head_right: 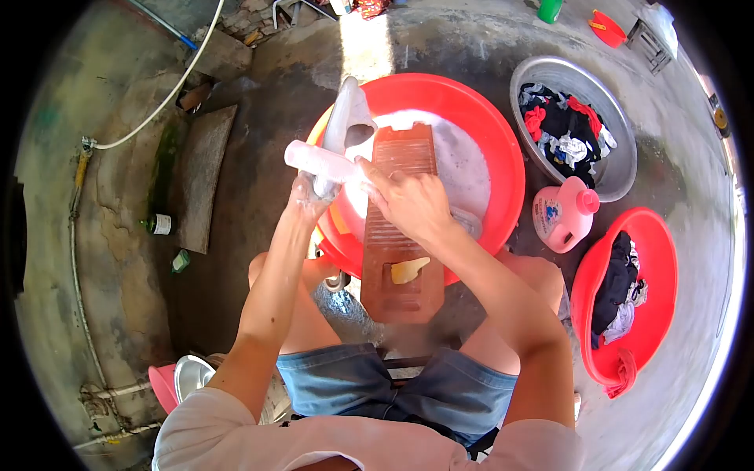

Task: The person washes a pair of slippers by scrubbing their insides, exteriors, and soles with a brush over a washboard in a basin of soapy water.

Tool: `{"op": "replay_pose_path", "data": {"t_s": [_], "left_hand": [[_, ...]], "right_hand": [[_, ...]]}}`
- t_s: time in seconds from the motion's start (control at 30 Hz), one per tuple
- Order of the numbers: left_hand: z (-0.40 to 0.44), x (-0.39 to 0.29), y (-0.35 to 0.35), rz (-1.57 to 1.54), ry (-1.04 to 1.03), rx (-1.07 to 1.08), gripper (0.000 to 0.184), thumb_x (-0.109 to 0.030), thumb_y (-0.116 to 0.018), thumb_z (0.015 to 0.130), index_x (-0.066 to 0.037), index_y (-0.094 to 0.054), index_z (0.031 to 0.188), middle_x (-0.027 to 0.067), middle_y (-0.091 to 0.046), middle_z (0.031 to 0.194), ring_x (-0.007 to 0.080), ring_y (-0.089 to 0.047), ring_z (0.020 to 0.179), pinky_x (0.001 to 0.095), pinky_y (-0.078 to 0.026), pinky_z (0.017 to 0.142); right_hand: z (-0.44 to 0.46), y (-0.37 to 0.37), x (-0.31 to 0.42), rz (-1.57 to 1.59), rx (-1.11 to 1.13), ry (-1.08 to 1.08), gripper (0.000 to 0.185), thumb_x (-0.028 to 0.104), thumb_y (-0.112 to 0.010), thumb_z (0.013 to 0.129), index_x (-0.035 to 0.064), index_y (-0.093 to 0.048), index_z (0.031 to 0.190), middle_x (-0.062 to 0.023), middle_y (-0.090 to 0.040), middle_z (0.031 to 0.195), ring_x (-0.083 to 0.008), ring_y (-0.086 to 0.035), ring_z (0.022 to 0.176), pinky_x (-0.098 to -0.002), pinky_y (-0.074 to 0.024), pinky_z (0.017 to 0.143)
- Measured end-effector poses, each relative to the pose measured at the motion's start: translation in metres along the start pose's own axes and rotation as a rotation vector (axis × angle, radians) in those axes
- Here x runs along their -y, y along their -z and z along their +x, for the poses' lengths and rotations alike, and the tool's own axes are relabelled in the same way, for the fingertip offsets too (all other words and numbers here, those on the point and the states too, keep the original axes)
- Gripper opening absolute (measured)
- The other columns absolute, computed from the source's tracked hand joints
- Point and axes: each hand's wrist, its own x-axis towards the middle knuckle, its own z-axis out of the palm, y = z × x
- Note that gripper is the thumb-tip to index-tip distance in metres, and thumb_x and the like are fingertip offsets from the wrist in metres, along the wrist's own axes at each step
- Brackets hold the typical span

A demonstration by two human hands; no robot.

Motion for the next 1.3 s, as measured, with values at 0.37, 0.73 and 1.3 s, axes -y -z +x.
{"op": "replay_pose_path", "data": {"t_s": [0.37, 0.73, 1.3], "left_hand": [[0.000, 0.001, -0.011, -0.100, -0.075, -0.233, 0.030, -0.015, -0.038, 0.096, -0.006, -0.043, 0.124, 0.0073, -0.056, 0.111, 0.0203, -0.057, 0.102, 0.0340, -0.051, 0.086], [-0.017, 0.015, -0.041, -0.143, -0.063, -0.299, 0.025, -0.019, -0.039, 0.097, -0.006, -0.048, 0.117, 0.0093, -0.057, 0.108, 0.0194, -0.059, 0.094, 0.0335, -0.054, 0.074], [-0.009, 0.018, -0.040, -0.260, -0.116, -0.138, 0.022, -0.018, -0.042, 0.096, -0.004, -0.046, 0.113, 0.0108, -0.055, 0.104, 0.0231, -0.060, 0.090, 0.0339, -0.055, 0.074]], "right_hand": [[-0.001, -0.006, 0.009, -0.070, 0.006, 0.077, 0.047, 0.033, -0.062, 0.082, 0.0283, -0.053, 0.128, -0.0027, -0.049, 0.051, -0.0211, -0.054, 0.041, -0.0350, -0.0456, 0.041], [0.029, -0.005, -0.013, -0.109, -0.105, -0.084, 0.044, 0.035, -0.062, 0.082, 0.0277, -0.055, 0.125, -0.0044, -0.054, 0.053, -0.0221, -0.056, 0.041, -0.0354, -0.0457, 0.039], [0.017, -0.003, 0.003, 0.173, 0.015, -0.194, 0.045, 0.040, -0.061, 0.083, 0.0231, -0.056, 0.124, -0.0108, -0.061, 0.063, -0.0275, -0.062, 0.053, -0.0384, -0.0495, 0.052]]}}
